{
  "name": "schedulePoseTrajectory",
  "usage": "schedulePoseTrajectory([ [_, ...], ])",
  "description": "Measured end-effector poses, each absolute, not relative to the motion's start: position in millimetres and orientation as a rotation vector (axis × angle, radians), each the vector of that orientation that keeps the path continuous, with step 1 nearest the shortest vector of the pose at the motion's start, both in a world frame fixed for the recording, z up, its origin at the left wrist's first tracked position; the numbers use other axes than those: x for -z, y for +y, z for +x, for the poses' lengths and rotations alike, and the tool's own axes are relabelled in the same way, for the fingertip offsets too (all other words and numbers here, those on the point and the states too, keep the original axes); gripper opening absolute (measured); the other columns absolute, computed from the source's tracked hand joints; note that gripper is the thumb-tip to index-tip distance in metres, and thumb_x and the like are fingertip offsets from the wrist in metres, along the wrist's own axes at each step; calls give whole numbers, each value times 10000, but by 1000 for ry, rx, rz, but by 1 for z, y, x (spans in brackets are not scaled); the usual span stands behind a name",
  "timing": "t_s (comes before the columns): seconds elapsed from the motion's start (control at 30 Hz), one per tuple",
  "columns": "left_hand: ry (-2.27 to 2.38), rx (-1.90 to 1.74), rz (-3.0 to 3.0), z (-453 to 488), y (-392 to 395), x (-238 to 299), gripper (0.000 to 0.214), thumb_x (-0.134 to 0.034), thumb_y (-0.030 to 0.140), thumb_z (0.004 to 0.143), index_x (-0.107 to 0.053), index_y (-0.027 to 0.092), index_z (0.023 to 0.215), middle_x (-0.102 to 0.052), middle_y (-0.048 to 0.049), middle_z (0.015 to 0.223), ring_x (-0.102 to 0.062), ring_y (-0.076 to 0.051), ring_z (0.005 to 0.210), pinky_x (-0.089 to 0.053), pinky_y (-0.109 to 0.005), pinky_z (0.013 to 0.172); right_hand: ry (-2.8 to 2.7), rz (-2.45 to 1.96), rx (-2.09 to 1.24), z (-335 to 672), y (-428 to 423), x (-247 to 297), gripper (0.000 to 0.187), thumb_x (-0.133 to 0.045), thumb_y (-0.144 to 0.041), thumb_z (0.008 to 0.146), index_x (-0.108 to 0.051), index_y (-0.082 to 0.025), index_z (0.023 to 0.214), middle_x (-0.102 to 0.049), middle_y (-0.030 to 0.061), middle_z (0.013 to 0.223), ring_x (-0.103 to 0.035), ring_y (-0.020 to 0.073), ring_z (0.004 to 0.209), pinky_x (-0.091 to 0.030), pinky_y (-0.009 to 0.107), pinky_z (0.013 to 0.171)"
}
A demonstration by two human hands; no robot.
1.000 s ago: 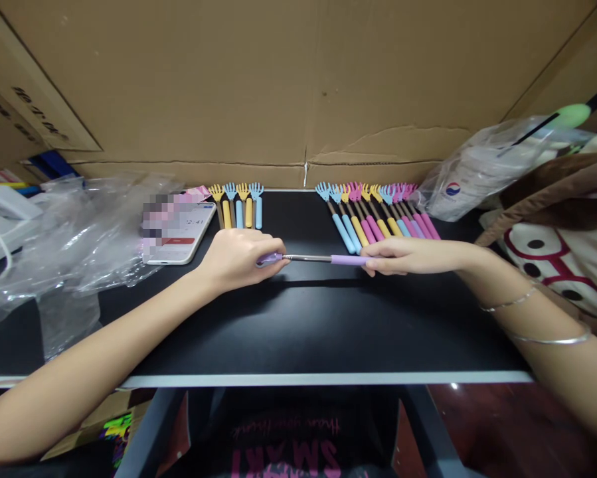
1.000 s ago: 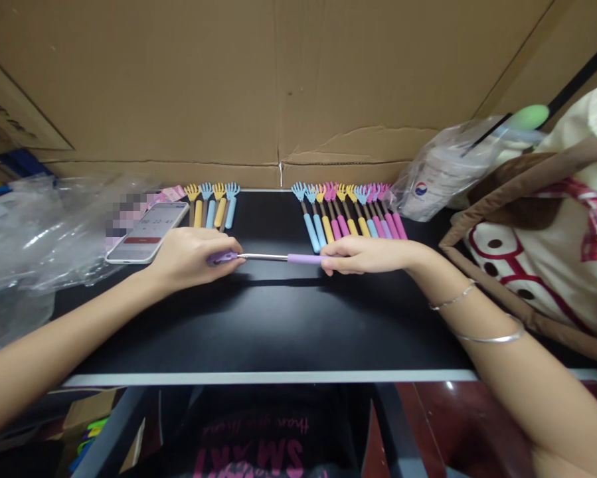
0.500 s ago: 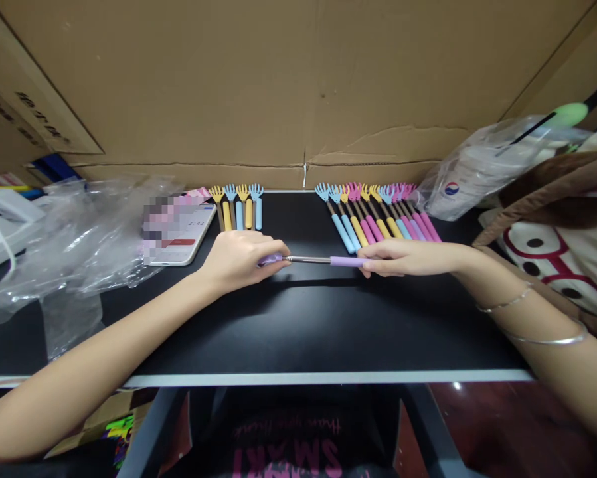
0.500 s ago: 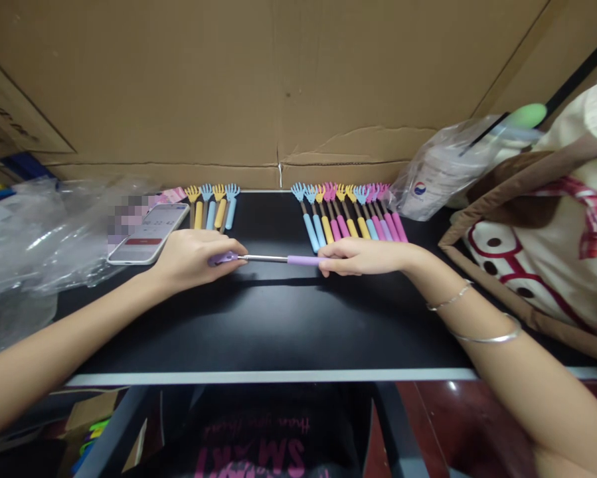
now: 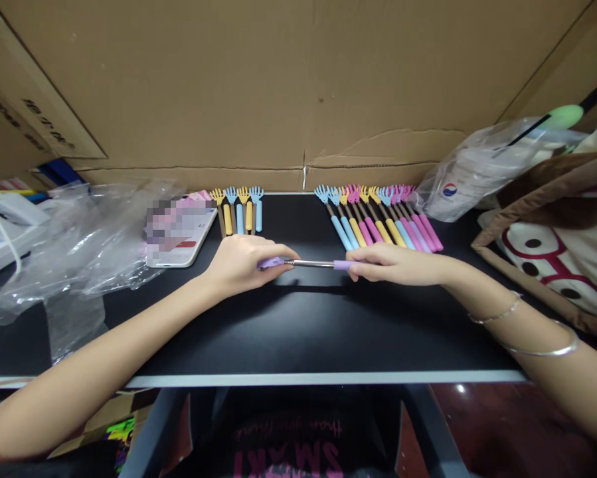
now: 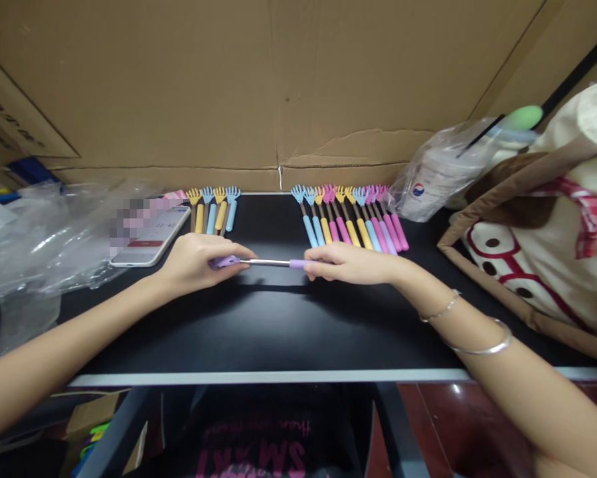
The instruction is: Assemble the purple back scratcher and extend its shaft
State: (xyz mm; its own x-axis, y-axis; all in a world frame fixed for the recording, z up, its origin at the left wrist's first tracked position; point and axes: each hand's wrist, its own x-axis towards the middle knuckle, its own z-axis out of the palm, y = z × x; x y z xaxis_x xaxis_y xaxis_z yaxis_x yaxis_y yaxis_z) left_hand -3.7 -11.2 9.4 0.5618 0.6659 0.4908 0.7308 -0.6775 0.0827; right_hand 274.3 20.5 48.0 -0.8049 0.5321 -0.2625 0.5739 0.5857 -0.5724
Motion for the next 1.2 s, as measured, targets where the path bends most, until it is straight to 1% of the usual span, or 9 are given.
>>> schedulePoseTrajectory([
  [0.13, -1232, 783, -2624, -4, -10, -10, 201, -541, 400, 838, -684, 302, 940, -691, 39, 741, -623, -97, 653, -366, -198, 546, 2872, 986, 885, 274, 22, -45, 454, -326, -524, 889, -581, -151, 839, -510, 2, 680, -446, 102, 608, -309, 230, 575],
  [0.3, -1271, 814, -2613, -3, -10, -11, 180, -554, 391, 835, -685, 303, 920, -705, 50, 809, -633, -104, 691, -385, -203, 579, 2976, 1095, 538, 275, 24, -40, 412, -323, -494, 897, -589, -181, 868, -582, 19, 707, -503, 117, 624, -297, 229, 586],
  [0.43, -1297, 798, -2601, -4, -9, -12, 218, -540, 420, 842, -690, 283, 918, -709, 30, 827, -633, -106, 702, -394, -199, 592, 3029, 1152, 234, 273, 22, -36, 417, -306, -503, 896, -599, -206, 881, -576, 16, 647, -488, 121, 564, -263, 234, 555],
  [0.6, -1315, 833, -2572, -5, -10, -12, 249, -518, 439, 851, -700, 275, 895, -711, 21, 804, -631, -111, 696, -393, -202, 581, 3075, 1160, -104, 272, 19, -35, 443, -274, -503, 901, -603, -208, 878, -557, 23, 600, -481, 131, 534, -238, 245, 536],
  [0.8, -1383, 828, -2607, -4, -9, -12, 233, -524, 435, 846, -696, 280, 880, -710, 38, 822, -639, -115, 738, -400, -203, 605, 3095, 1147, -263, 270, 20, -26, 442, -259, -483, 916, -587, -193, 854, -577, 35, 610, -510, 142, 566, -229, 250, 529],
  [0.97, -1453, 828, -2613, -3, -11, -13, 224, -538, 432, 835, -697, 278, 874, -711, 37, 815, -637, -123, 734, -396, -201, 609, 3141, 1132, -304, 271, 22, -18, 415, -279, -466, 923, -589, -191, 895, -627, 46, 705, -548, 148, 655, -255, 252, 557],
  [1.07, -1492, 875, -2649, -2, -12, -15, 226, -546, 429, 828, -700, 269, 874, -713, 32, 844, -636, -127, 747, -393, -198, 613, 3153, 1153, -387, 271, 22, -18, 413, -293, -472, 920, -600, -195, 907, -635, 51, 739, -549, 150, 676, -263, 256, 566],
  [1.2, -1617, 888, -2697, 0, -12, -17, 240, -555, 445, 813, -705, 265, 868, -704, 36, 784, -607, -117, 674, -367, -200, 594, 3147, 1142, -560, 270, 20, -21, 420, -307, -469, 919, -618, -190, 881, -633, 51, 740, -548, 145, 683, -273, 256, 567],
])
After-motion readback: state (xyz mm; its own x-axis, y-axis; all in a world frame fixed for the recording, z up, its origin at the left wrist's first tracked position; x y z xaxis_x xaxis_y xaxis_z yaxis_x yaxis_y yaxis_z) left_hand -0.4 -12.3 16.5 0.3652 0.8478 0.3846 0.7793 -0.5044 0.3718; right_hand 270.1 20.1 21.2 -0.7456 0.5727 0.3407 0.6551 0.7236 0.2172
